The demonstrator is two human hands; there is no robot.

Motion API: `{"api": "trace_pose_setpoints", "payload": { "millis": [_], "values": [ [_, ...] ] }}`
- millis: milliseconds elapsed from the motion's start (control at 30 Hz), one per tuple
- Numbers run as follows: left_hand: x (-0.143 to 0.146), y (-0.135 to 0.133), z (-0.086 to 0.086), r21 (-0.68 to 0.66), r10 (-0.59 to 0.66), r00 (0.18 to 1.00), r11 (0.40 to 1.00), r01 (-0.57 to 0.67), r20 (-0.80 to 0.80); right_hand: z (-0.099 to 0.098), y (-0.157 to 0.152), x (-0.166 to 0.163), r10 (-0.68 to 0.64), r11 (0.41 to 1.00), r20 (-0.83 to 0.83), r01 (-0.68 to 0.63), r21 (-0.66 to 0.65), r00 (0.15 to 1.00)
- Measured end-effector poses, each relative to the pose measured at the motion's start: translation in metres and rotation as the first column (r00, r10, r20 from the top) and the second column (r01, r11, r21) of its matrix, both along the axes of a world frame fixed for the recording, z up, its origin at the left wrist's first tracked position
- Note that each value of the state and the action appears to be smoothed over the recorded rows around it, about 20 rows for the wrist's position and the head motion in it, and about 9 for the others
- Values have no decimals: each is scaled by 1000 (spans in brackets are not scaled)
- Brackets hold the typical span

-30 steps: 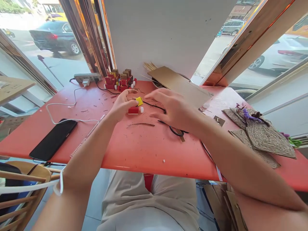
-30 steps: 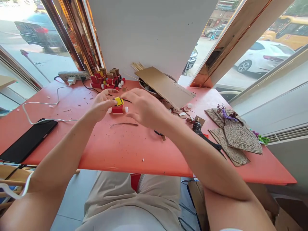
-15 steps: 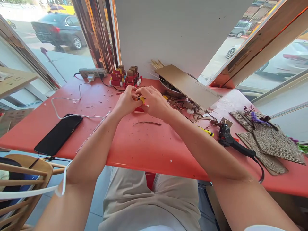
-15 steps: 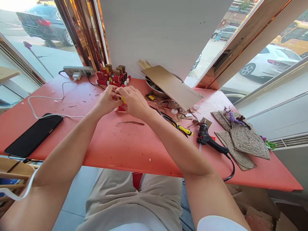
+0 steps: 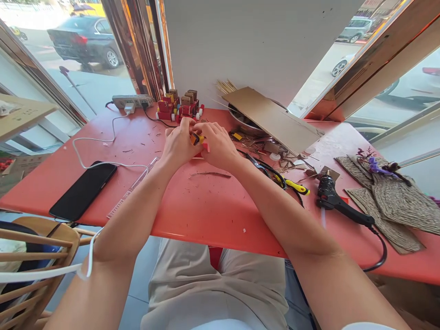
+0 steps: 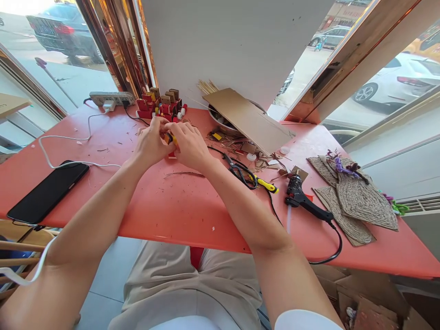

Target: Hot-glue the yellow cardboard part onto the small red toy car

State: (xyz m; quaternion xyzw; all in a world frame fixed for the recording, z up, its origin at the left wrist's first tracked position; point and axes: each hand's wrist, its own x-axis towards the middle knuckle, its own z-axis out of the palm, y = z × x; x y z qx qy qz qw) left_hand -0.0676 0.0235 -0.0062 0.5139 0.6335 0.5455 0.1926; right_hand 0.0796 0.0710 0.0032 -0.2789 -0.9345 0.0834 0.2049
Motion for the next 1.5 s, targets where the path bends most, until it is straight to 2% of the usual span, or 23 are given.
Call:
{"api": "trace_pose_setpoints", "payload": {
  "millis": [100,200,333,667,867,1000,1167,1333,1500],
  "values": [
    [-4,0,-3,-16,-16,979,1000,13,-204,-10,16,3,56,998,-141,-61,-32,988],
    [-8,1,-8,-35,-41,898,999,29,-438,-20,30,4,125,987,-287,-149,-63,950],
    [-11,3,-13,-7,-12,847,1000,10,-531,-26,37,5,140,979,-369,-183,-84,919],
    [-6,5,-14,-34,56,902,996,-78,-427,-46,36,-9,99,987,-343,-136,-84,934],
    [-25,11,-18,35,1,939,999,12,-345,-50,37,-12,44,973,-410,-133,-189,911],
    [-41,12,-13,9,-146,959,988,152,-245,-47,38,-8,1,955,-424,-126,-268,906],
    [-44,12,-17,-23,-295,937,955,296,-186,-47,38,-6,19,949,-425,-150,-278,905],
    [-40,18,-26,-27,-272,946,962,271,-178,-41,40,2,46,944,-399,-171,-283,916],
    [-40,18,-27,-32,-241,949,970,239,-203,-32,46,12,-61,935,-401,-88,-344,914]
  ]
}}
